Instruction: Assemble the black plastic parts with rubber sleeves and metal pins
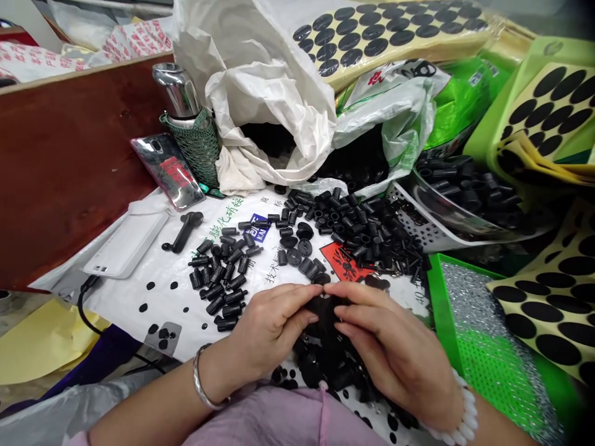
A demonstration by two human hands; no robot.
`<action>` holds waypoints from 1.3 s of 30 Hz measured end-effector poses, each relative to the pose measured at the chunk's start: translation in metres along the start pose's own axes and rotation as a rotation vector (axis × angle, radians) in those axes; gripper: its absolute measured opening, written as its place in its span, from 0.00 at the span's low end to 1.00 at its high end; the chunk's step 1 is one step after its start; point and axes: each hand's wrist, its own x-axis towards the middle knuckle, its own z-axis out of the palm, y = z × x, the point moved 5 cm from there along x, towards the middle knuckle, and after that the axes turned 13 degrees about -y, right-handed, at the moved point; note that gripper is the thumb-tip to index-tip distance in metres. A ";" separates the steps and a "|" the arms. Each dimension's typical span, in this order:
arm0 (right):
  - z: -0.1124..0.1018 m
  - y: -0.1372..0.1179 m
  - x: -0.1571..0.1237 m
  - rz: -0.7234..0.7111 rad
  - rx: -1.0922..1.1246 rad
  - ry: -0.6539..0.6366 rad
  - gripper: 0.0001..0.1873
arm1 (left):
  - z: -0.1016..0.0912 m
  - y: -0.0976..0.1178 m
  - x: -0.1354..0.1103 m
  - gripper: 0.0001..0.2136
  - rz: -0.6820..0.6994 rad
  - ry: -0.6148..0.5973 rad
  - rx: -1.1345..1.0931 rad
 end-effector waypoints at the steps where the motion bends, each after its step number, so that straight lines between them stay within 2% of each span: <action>1: 0.000 -0.002 -0.002 -0.055 -0.047 -0.006 0.12 | -0.001 0.000 0.001 0.11 -0.003 -0.036 -0.005; 5: 0.004 -0.004 -0.014 -0.175 -0.068 -0.024 0.18 | 0.000 0.003 0.003 0.10 0.018 -0.212 -0.027; 9: 0.009 -0.004 -0.021 -0.191 -0.044 0.035 0.20 | 0.002 0.001 0.003 0.09 0.066 -0.275 -0.008; 12: 0.010 0.000 -0.018 -0.080 0.041 0.037 0.16 | 0.005 -0.001 0.002 0.08 0.071 -0.301 -0.032; 18: 0.012 0.016 -0.017 0.146 0.416 0.022 0.09 | 0.008 0.001 0.001 0.09 0.050 -0.354 -0.128; 21: 0.016 0.019 -0.023 0.204 0.513 0.053 0.09 | 0.007 0.002 0.003 0.10 0.024 -0.335 -0.178; 25: 0.017 0.015 -0.027 0.297 0.441 0.092 0.13 | 0.004 0.000 0.007 0.09 -0.039 -0.251 -0.134; 30: 0.014 0.017 -0.027 0.411 0.482 0.081 0.09 | 0.007 0.004 0.006 0.10 0.056 -0.173 0.049; 32: 0.012 0.018 -0.025 0.378 0.496 0.060 0.08 | 0.007 0.005 0.005 0.11 0.094 -0.159 0.079; 34: 0.008 0.016 -0.022 0.277 0.402 0.035 0.09 | 0.007 0.005 0.004 0.10 0.097 -0.182 0.068; 37: 0.004 0.008 -0.019 0.069 0.236 -0.008 0.11 | 0.010 0.001 0.004 0.08 0.002 -0.338 -0.136; 39: 0.005 0.007 -0.020 -0.013 0.229 -0.032 0.12 | 0.015 -0.001 0.003 0.09 -0.083 -0.440 -0.334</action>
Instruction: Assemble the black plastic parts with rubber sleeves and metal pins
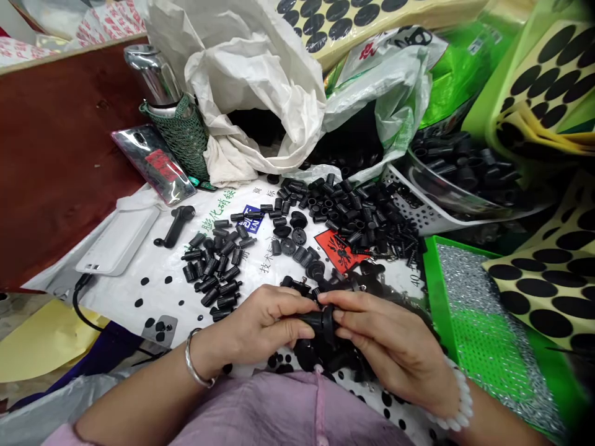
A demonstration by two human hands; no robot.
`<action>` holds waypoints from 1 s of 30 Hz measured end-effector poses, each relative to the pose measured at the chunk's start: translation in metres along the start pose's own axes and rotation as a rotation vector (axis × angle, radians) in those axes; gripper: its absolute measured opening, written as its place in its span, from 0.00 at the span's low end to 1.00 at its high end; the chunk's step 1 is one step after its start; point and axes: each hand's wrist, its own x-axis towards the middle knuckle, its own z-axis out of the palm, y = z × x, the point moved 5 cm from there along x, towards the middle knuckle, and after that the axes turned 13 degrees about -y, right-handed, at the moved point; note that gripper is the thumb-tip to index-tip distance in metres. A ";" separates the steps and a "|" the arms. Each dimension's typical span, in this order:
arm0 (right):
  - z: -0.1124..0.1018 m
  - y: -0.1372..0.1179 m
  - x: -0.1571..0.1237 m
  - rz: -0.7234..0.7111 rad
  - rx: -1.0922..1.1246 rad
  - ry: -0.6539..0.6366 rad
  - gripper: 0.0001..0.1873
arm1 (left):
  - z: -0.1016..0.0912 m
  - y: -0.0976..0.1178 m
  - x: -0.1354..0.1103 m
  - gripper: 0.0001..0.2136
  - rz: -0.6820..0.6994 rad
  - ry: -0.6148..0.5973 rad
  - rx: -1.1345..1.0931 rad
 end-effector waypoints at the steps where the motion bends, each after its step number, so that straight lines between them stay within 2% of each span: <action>1: 0.001 0.001 -0.001 -0.014 0.020 -0.006 0.12 | 0.002 -0.001 0.000 0.09 -0.017 -0.024 -0.052; 3: 0.004 0.005 -0.003 0.008 0.075 0.012 0.11 | 0.002 -0.001 -0.001 0.09 -0.015 0.013 0.026; 7: 0.009 0.013 -0.009 0.133 0.130 0.123 0.10 | 0.001 0.008 -0.005 0.10 0.136 0.229 0.416; 9: 0.010 0.014 -0.010 0.178 0.178 0.158 0.10 | 0.002 0.011 -0.007 0.12 0.188 0.293 0.510; 13: 0.011 0.016 -0.009 0.286 0.402 0.210 0.07 | 0.004 0.012 -0.009 0.13 0.193 0.355 0.617; 15: 0.011 0.016 -0.008 0.337 0.455 0.226 0.06 | 0.004 0.012 -0.009 0.13 0.200 0.380 0.628; 18: 0.012 0.012 -0.006 0.361 0.376 0.238 0.05 | 0.002 0.013 -0.010 0.13 0.229 0.403 0.599; 20: 0.010 0.005 -0.006 0.311 0.230 0.249 0.08 | 0.000 0.013 -0.009 0.12 0.241 0.395 0.513; 24: 0.006 -0.008 -0.002 0.123 -0.097 0.206 0.13 | -0.001 0.011 -0.005 0.11 0.234 0.330 0.353; 30: -0.002 -0.001 0.006 0.174 0.054 0.180 0.08 | -0.002 0.011 -0.003 0.12 0.260 0.333 0.392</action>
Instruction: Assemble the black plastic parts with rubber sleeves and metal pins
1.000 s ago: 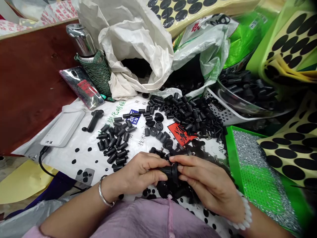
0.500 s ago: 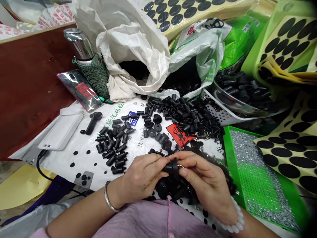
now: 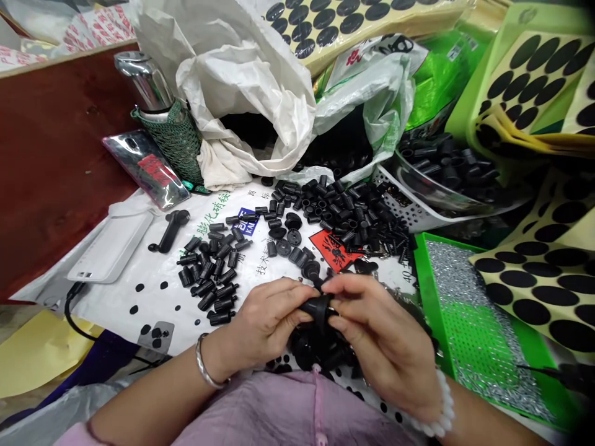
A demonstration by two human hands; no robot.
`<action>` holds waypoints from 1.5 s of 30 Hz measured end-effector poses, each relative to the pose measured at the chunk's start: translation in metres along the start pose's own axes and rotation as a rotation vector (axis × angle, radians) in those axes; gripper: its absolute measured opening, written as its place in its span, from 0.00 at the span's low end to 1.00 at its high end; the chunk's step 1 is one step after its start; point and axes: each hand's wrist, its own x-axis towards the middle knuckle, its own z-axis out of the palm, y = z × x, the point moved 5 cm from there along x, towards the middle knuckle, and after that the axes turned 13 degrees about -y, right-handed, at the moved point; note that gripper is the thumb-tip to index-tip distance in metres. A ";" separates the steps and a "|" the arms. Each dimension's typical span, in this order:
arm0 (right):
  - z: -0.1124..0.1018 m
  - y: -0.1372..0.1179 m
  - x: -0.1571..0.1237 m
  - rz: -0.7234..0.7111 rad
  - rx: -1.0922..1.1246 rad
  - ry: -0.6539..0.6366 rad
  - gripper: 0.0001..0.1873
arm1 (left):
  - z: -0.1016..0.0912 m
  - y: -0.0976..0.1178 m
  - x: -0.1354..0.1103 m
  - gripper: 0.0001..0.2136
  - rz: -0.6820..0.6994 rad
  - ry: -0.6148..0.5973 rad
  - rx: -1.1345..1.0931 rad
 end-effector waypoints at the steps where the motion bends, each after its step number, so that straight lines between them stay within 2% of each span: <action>1: 0.000 0.000 0.001 -0.004 -0.007 -0.005 0.08 | 0.001 -0.001 0.000 0.12 -0.004 -0.008 0.000; 5: 0.003 0.008 0.002 0.000 -0.054 -0.057 0.08 | 0.003 -0.008 -0.001 0.12 -0.050 -0.042 0.066; 10: 0.008 0.004 0.005 -0.138 -0.193 -0.136 0.08 | 0.004 -0.006 0.001 0.11 -0.062 -0.159 0.308; 15: 0.009 0.004 0.005 -0.034 -0.048 0.017 0.08 | 0.002 -0.001 0.002 0.11 -0.033 -0.043 0.467; 19: 0.010 0.009 0.003 0.011 0.007 0.047 0.08 | 0.007 -0.003 0.000 0.11 -0.039 0.003 0.409; 22: 0.007 0.012 0.002 0.055 -0.051 -0.034 0.08 | 0.006 -0.007 0.003 0.09 -0.075 -0.020 0.257; 25: 0.003 0.010 0.001 0.018 -0.227 -0.172 0.23 | 0.002 -0.010 0.006 0.08 -0.124 -0.080 0.145; 27: 0.004 0.006 0.002 -0.053 -0.380 -0.270 0.29 | 0.001 -0.010 0.007 0.09 -0.151 -0.126 0.122; 30: 0.006 0.003 0.003 -0.131 -0.542 -0.356 0.25 | 0.002 -0.008 0.006 0.09 -0.152 -0.192 0.138; 34: 0.008 -0.001 0.004 -0.208 -0.612 -0.441 0.22 | 0.006 -0.002 0.003 0.07 -0.121 -0.268 0.170; 36: 0.009 -0.004 0.004 -0.228 -0.616 -0.420 0.20 | 0.007 0.002 0.002 0.07 -0.086 -0.258 0.197; 39: 0.008 -0.007 0.004 -0.204 -0.557 -0.311 0.18 | 0.002 0.007 0.003 0.09 -0.045 -0.151 0.285; 42: 0.010 -0.004 0.005 -0.102 -0.435 -0.265 0.19 | -0.002 0.008 0.005 0.10 -0.043 -0.071 0.365; 45: 0.013 0.000 0.008 0.016 -0.312 -0.238 0.18 | -0.001 0.004 0.006 0.10 -0.050 -0.072 0.383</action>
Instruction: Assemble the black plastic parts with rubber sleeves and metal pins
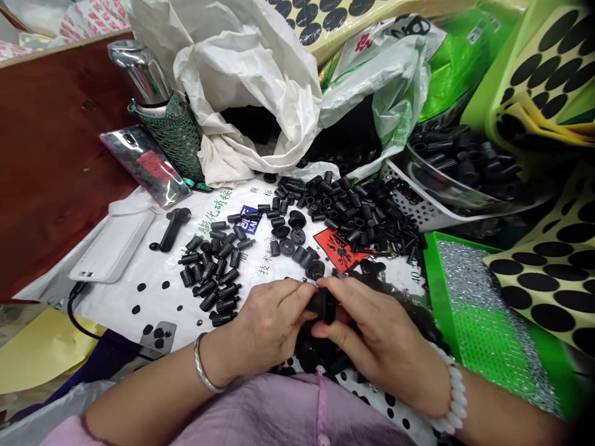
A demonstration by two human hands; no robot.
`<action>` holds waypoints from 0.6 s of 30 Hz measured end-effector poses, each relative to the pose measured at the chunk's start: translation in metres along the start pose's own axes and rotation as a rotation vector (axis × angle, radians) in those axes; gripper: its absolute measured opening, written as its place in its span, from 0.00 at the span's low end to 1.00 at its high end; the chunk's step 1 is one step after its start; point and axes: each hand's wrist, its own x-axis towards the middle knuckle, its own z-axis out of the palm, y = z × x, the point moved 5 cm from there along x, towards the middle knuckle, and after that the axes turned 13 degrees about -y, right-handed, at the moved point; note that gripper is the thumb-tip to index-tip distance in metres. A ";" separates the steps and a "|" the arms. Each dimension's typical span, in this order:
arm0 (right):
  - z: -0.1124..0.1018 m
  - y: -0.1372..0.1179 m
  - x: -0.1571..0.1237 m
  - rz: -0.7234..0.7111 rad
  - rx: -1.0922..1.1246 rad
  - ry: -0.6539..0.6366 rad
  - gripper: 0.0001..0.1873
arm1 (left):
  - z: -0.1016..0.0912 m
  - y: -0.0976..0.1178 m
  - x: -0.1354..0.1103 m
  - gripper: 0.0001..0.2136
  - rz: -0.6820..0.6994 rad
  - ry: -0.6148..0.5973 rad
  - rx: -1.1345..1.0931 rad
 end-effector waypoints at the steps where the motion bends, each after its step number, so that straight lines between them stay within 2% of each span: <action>1: 0.002 0.001 0.001 0.030 0.043 0.011 0.17 | 0.002 -0.002 0.000 0.11 -0.007 -0.013 0.000; 6: 0.009 0.010 0.005 0.155 0.253 0.049 0.15 | 0.005 -0.010 0.000 0.10 -0.062 -0.027 -0.008; 8: 0.012 0.017 0.004 0.216 0.366 0.013 0.17 | 0.002 -0.010 0.000 0.10 -0.074 -0.002 -0.032; 11: 0.018 0.025 -0.002 0.282 0.576 -0.090 0.25 | -0.006 -0.009 -0.001 0.11 -0.069 0.053 -0.026; 14: 0.021 0.027 -0.012 0.281 0.706 -0.130 0.30 | -0.012 -0.008 -0.003 0.12 -0.046 0.079 0.006; 18: 0.022 0.025 -0.019 0.244 0.722 -0.079 0.29 | -0.010 -0.005 -0.006 0.14 0.005 0.068 0.048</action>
